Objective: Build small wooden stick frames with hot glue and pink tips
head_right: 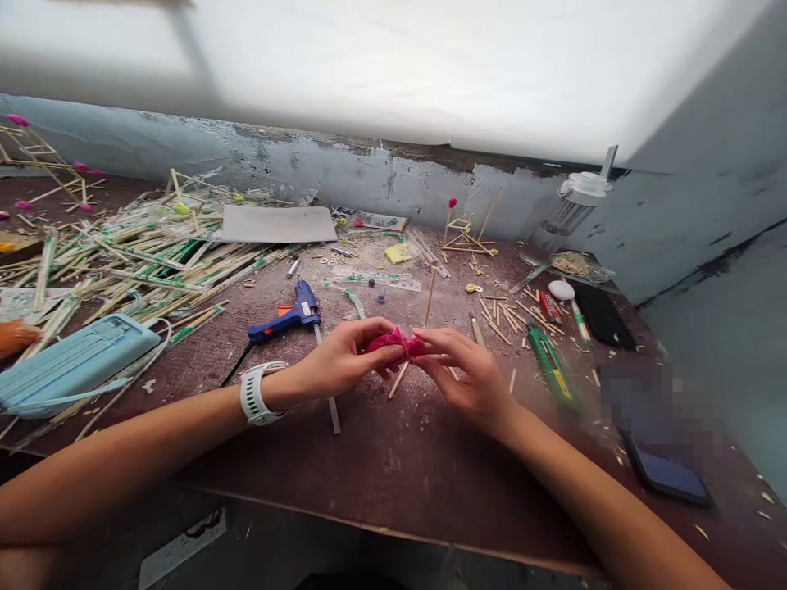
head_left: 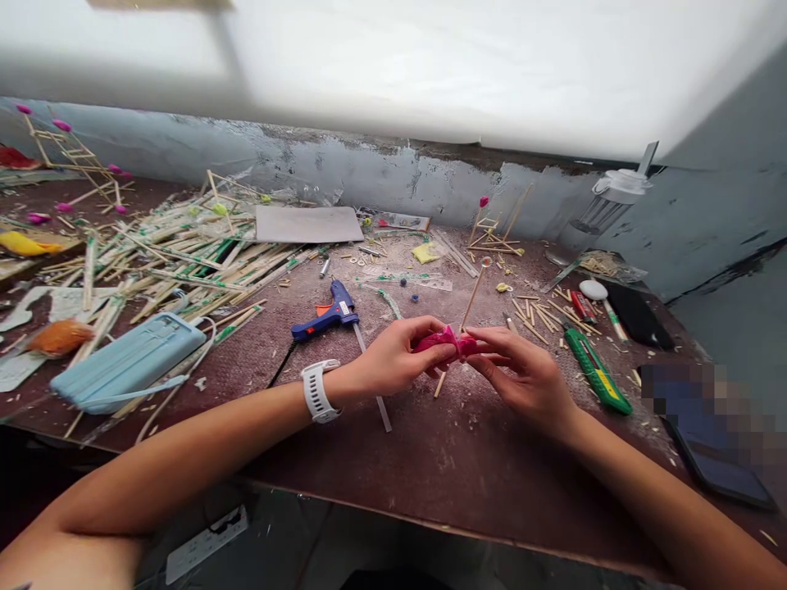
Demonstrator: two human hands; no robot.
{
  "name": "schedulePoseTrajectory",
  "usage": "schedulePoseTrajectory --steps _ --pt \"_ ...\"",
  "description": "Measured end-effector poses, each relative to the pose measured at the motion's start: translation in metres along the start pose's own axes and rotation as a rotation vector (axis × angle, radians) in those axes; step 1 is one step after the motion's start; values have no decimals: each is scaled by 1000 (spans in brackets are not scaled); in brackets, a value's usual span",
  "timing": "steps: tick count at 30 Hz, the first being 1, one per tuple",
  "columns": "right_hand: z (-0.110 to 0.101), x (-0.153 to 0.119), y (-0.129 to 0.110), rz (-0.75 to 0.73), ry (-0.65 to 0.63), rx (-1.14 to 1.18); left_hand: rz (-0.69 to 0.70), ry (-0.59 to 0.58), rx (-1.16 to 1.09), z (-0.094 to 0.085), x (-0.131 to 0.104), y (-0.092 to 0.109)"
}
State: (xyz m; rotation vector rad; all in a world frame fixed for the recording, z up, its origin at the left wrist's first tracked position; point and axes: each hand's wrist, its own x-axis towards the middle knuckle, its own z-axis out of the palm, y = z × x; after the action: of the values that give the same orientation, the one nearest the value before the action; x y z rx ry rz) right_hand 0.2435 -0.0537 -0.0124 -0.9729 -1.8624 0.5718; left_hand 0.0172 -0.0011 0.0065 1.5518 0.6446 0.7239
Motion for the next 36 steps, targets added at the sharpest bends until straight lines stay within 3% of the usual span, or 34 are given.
schedulePoseTrajectory --steps 7,12,16,21,32,36 --pt "-2 4 -3 -42 -16 -44 -54 -3 -165 1 2 -4" --pt "-1 5 -5 -73 -10 -4 -55 -45 -127 2 0 -1" --pt "-2 3 -1 -158 0 -124 -75 -75 -141 2 -1 2" --pt "-1 -1 4 -151 34 -162 -78 -66 -201 1 0 1" --pt "0 6 -3 -291 68 -209 0 -18 -51 -2 2 1" --pt "0 4 -1 -293 55 -210 -46 -45 -26 -1 0 5"
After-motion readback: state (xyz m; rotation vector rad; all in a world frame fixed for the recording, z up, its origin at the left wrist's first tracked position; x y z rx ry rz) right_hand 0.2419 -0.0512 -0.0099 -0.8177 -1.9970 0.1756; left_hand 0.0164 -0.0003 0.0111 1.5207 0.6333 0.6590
